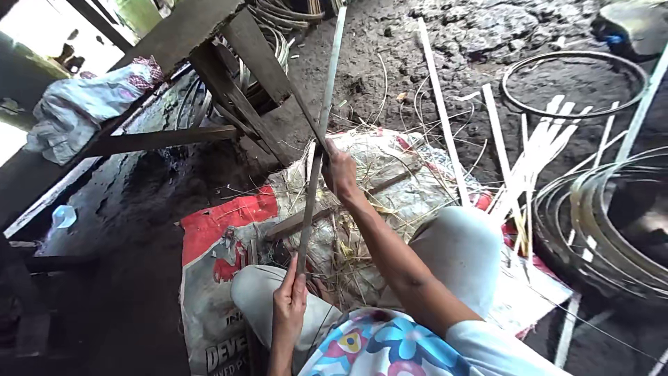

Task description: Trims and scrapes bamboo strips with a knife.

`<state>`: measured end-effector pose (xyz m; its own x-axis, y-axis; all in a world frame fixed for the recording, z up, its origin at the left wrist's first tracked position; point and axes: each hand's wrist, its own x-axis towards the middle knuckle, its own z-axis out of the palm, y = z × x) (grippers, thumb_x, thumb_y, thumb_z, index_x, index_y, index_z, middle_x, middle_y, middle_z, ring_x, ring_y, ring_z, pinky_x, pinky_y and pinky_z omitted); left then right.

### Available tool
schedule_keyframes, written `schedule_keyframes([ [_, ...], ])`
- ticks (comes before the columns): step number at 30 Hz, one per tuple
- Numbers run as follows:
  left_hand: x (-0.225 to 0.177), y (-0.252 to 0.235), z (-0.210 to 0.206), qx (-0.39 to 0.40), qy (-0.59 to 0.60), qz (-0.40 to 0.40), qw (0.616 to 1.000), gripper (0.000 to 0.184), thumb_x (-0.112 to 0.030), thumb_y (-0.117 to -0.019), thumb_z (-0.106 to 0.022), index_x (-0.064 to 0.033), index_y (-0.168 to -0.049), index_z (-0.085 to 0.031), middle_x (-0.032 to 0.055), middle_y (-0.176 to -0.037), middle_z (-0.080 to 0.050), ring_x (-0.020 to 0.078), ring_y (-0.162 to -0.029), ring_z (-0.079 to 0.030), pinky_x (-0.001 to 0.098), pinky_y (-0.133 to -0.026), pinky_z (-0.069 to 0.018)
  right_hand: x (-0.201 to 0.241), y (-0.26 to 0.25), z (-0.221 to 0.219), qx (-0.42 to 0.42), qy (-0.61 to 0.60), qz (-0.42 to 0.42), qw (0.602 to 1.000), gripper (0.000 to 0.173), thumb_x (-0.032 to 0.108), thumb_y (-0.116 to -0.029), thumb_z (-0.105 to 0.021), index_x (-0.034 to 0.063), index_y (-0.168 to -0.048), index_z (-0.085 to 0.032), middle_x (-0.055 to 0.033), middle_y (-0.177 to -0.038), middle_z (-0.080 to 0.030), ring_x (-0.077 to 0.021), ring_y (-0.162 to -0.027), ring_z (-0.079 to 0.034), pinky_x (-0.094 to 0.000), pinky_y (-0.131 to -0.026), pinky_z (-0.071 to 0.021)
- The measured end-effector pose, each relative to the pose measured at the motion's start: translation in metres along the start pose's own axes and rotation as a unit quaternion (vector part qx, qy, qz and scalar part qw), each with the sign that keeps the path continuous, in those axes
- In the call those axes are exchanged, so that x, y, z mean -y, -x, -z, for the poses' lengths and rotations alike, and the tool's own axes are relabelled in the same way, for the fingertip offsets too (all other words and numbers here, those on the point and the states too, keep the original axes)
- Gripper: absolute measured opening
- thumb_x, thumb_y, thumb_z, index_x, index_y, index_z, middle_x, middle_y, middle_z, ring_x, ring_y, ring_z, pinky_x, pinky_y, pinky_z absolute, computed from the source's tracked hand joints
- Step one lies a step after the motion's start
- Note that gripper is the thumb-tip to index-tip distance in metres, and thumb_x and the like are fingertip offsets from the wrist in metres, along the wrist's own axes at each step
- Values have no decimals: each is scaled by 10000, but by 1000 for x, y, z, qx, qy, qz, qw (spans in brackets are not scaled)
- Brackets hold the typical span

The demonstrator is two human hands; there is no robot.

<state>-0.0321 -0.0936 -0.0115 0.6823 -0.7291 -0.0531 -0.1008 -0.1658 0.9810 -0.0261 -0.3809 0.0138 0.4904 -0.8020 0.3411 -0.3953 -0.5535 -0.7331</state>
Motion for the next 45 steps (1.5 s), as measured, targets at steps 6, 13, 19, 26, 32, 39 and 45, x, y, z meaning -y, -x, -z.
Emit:
schedule_keyframes([
  [6,16,12,25,63,-38,82,994,558,-168,-1032,-550,22,-1534,-397,9,-740,-652,96,-638,-643,280,-645,-583,-3,27,-11,1,-55,80,995,364,91,-1036,-554,63,-1397,-597,-206,-904,-719,-389,-688,-698,-567,-569,-555],
  [13,-39,-118,-40,-52,-86,-89,991,549,-152,-1027,-619,-77,-1542,-445,81,-962,-678,80,-608,-580,247,-559,-521,14,37,-13,-28,-109,96,989,397,42,-1012,-566,36,-1407,-608,-196,-979,-746,-361,-730,-724,-549,-628,-582],
  [19,-55,-131,-59,-110,-165,-117,973,402,-163,-1025,-626,-40,-1407,-608,118,-1115,-724,85,-781,-660,260,-739,-555,6,35,-23,-91,6,115,989,357,-22,-870,-675,1,-1224,-712,-188,-865,-718,-358,-600,-683,-517,-482,-527],
  [26,-15,-64,-35,-64,-146,-79,984,416,-112,-998,-648,-12,-1399,-611,115,-1109,-729,50,-682,-608,221,-641,-522,-5,-62,20,26,-3,-104,994,444,125,-1054,-463,116,-1494,-522,-259,-1102,-722,-484,-1007,-700,-674,-835,-518],
  [32,-20,-93,-36,58,-91,-27,994,678,-190,-1013,-645,-16,-1582,-320,101,-1005,-698,138,-729,-683,311,-700,-613,-10,-56,32,99,-303,-109,942,418,90,-1041,-485,104,-1452,-554,-34,-758,-557,-90,-519,-450,-288,-518,-440],
  [39,-72,-144,-70,-80,-199,-144,966,436,-195,-1027,-632,-107,-1453,-588,113,-1021,-734,133,-749,-661,317,-726,-557,5,17,4,-62,-51,56,995,362,39,-987,-590,53,-1349,-590,-185,-843,-699,-368,-619,-676,-552,-501,-533],
  [45,-76,-140,-60,-79,-172,-146,971,441,-169,-1024,-634,-103,-1457,-578,77,-992,-717,70,-620,-546,253,-603,-484,9,19,-4,-98,8,109,989,281,-16,-880,-679,11,-1158,-703,-166,-848,-709,-335,-600,-678,-501,-465,-506],
])
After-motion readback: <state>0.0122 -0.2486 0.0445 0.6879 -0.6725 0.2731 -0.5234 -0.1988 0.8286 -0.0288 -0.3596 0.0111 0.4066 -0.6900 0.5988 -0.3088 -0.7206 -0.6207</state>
